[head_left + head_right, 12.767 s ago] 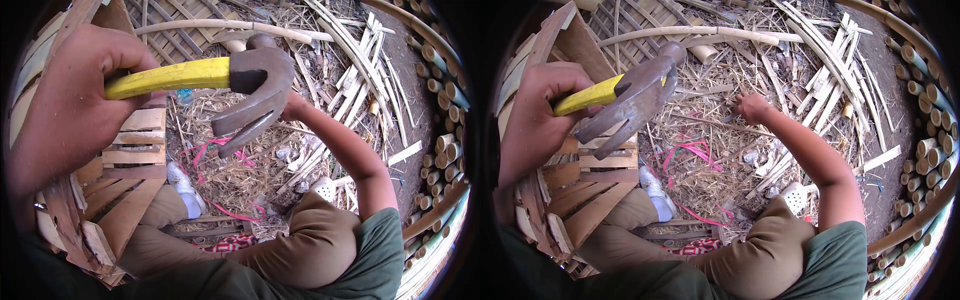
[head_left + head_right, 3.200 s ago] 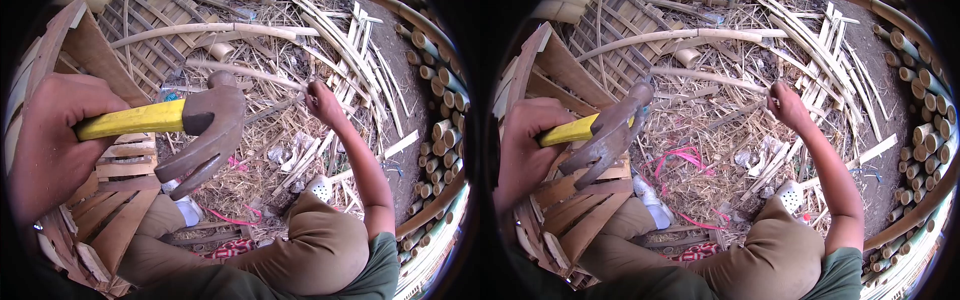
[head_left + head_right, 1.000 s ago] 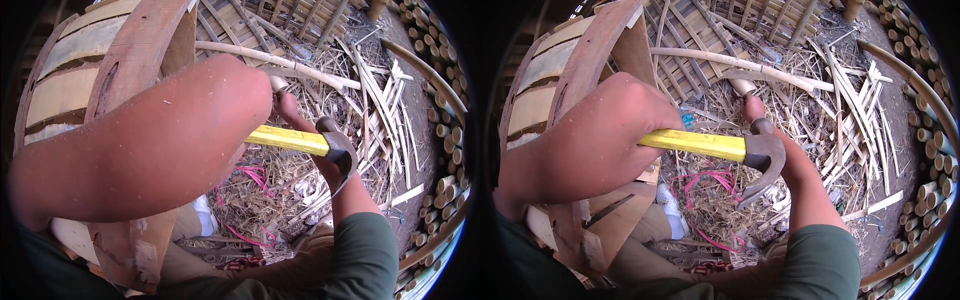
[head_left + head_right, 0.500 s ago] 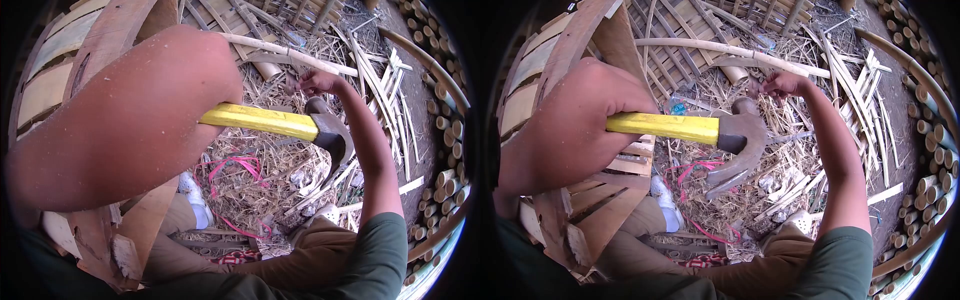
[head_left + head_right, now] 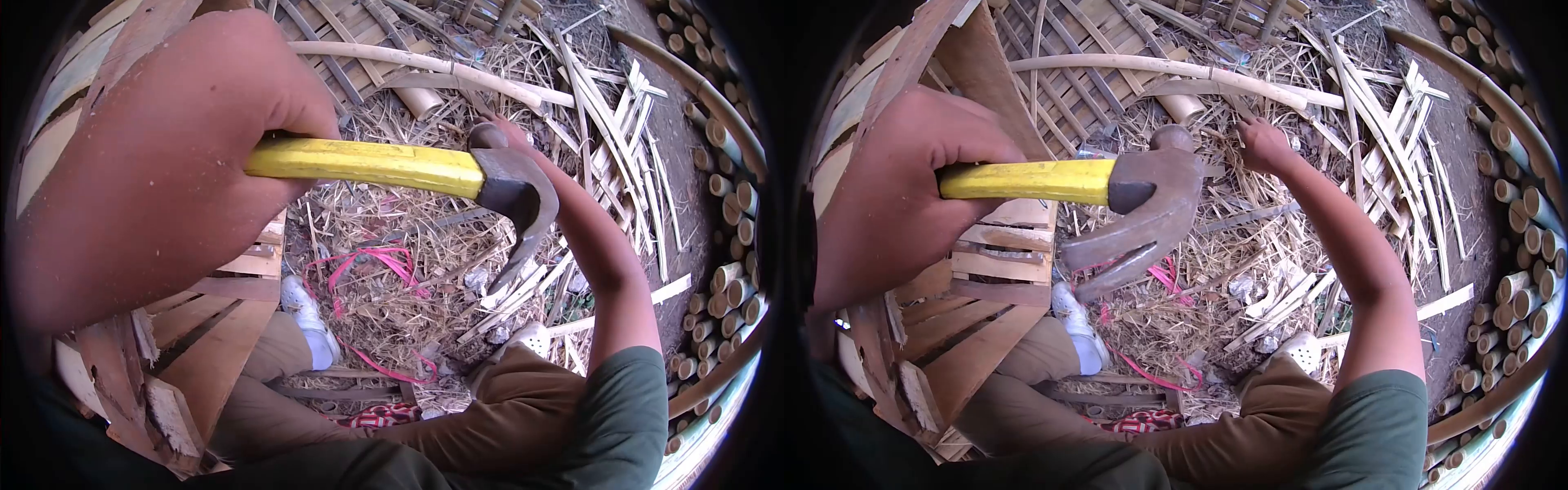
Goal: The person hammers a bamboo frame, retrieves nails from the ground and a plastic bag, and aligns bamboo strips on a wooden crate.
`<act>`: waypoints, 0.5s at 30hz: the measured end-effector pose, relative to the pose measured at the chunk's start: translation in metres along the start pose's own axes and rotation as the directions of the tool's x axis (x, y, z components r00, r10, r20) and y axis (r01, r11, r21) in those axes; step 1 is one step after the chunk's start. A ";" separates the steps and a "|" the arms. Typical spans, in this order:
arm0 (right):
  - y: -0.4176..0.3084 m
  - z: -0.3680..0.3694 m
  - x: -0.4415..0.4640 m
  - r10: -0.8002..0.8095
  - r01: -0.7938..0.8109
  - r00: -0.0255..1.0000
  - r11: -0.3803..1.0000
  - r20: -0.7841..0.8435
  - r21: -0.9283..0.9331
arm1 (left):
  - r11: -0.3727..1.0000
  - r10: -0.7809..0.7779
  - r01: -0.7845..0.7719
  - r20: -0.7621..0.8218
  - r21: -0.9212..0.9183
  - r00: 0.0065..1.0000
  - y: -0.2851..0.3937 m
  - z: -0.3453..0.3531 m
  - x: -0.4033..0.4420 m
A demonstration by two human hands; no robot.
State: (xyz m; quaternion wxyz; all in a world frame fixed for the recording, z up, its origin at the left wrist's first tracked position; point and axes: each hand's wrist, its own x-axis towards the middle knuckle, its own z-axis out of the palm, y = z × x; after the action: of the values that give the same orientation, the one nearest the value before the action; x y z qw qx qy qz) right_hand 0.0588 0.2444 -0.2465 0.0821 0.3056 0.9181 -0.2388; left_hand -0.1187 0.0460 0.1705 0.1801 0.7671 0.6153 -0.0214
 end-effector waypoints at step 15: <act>-0.065 0.061 -0.029 -0.106 0.105 0.994 0.983 0.002 -0.154 | 1.000 -0.020 0.020 0.022 0.011 1.000 -0.001 -0.003 0.002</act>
State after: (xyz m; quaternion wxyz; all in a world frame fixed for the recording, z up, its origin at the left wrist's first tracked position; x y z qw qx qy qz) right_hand 0.0427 0.1542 -0.2656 0.0897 0.2503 0.9489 -0.1702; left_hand -0.1195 0.0487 0.1722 0.1828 0.7615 0.6209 -0.0351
